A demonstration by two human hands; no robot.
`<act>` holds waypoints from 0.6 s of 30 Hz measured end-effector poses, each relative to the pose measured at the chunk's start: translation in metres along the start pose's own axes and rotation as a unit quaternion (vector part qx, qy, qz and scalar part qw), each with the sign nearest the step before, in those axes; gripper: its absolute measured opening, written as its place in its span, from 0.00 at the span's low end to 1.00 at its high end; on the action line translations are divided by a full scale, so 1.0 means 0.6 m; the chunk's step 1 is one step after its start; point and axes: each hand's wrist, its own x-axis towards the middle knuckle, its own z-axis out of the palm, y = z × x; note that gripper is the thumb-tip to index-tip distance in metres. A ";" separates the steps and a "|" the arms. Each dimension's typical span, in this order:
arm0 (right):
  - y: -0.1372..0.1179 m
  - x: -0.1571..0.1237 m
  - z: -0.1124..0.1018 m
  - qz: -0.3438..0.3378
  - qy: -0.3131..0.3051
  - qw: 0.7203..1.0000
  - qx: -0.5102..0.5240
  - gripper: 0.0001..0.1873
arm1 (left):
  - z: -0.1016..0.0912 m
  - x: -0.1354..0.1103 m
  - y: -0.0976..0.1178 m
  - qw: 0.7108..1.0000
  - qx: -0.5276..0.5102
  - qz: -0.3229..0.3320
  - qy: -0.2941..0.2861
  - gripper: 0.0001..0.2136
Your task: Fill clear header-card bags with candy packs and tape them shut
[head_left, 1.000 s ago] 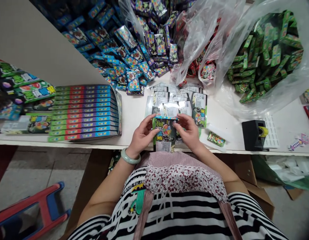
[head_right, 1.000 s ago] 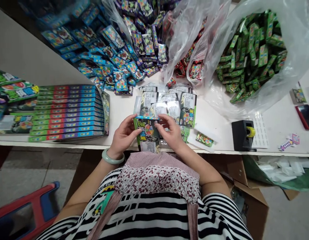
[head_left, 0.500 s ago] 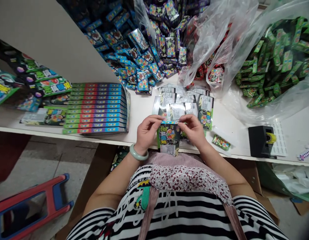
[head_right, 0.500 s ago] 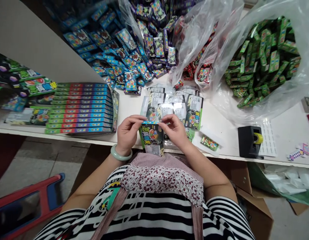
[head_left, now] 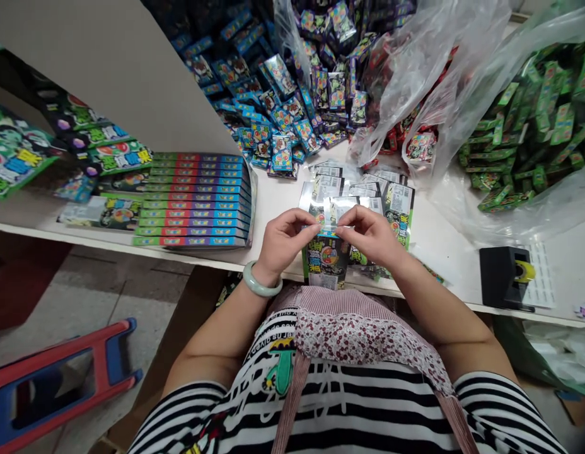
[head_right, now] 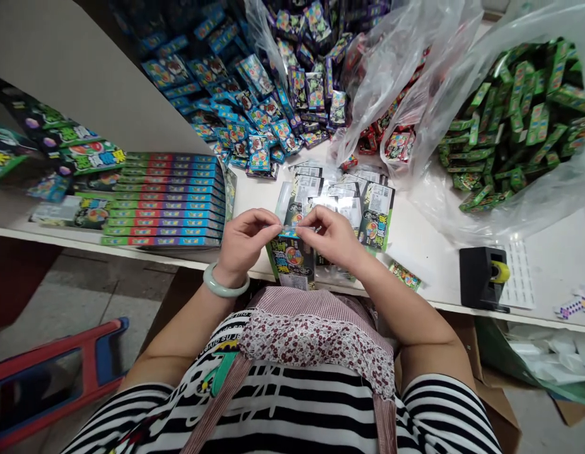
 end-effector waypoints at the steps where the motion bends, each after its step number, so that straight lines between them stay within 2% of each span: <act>1: -0.003 0.001 -0.001 0.004 -0.009 1.000 -0.001 0.12 | -0.003 0.002 0.002 1.000 0.001 -0.009 -0.014 0.11; 5: -0.011 -0.009 -0.010 -0.027 -0.044 0.998 -0.041 0.12 | -0.027 0.001 0.006 0.996 -0.001 -0.007 -0.088 0.12; 8: -0.013 -0.023 -0.012 -0.098 -0.046 0.990 -0.089 0.08 | -0.043 -0.004 0.007 0.992 0.004 0.009 -0.124 0.08; 12: -0.005 -0.033 -0.007 -0.177 -0.021 0.977 -0.119 0.03 | -0.047 0.001 0.012 0.991 -0.002 -0.002 -0.133 0.08; 15: 0.002 -0.033 -0.005 -0.191 0.005 0.972 -0.137 0.04 | -0.043 0.011 0.017 0.991 0.014 -0.010 -0.131 0.11; 18: 0.009 -0.036 -0.005 -0.203 0.000 0.967 -0.151 0.04 | -0.045 0.017 0.020 0.988 0.015 -0.015 -0.151 0.12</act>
